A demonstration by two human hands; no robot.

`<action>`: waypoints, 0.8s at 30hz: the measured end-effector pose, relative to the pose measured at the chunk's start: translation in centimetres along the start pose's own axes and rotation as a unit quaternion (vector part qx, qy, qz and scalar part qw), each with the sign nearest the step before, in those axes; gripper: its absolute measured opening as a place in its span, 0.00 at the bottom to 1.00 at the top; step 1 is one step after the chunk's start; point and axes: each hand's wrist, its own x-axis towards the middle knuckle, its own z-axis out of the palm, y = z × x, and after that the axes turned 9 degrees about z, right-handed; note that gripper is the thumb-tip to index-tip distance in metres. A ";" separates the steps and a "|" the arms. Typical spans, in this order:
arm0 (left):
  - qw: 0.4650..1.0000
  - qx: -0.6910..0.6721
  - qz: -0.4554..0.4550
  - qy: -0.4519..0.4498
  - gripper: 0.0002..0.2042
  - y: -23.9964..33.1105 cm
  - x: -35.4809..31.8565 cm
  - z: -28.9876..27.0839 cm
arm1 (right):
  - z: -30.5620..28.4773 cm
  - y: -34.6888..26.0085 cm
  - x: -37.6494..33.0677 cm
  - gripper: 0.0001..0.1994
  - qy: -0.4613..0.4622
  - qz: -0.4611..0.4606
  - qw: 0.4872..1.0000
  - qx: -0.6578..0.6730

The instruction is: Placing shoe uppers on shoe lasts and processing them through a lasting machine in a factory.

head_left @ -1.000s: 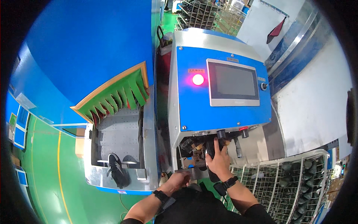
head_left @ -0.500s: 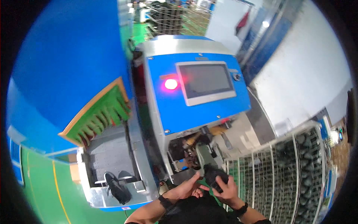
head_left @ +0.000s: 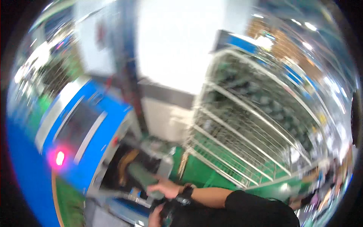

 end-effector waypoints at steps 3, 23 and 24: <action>0.999 0.029 0.008 0.032 0.25 1.5 -4.6 2.4 | -4.3 -4.5 -5.6 0.36 -0.030 -0.096 0.991 -0.084; 0.913 0.381 -0.007 -0.148 0.20 1.7 10.8 31.1 | -39.6 -11.0 -62.5 0.19 0.220 -0.609 0.612 0.454; 0.912 0.383 -0.005 -0.150 0.20 1.7 11.0 31.6 | -40.9 -11.4 -63.2 0.17 0.252 -0.578 0.615 0.474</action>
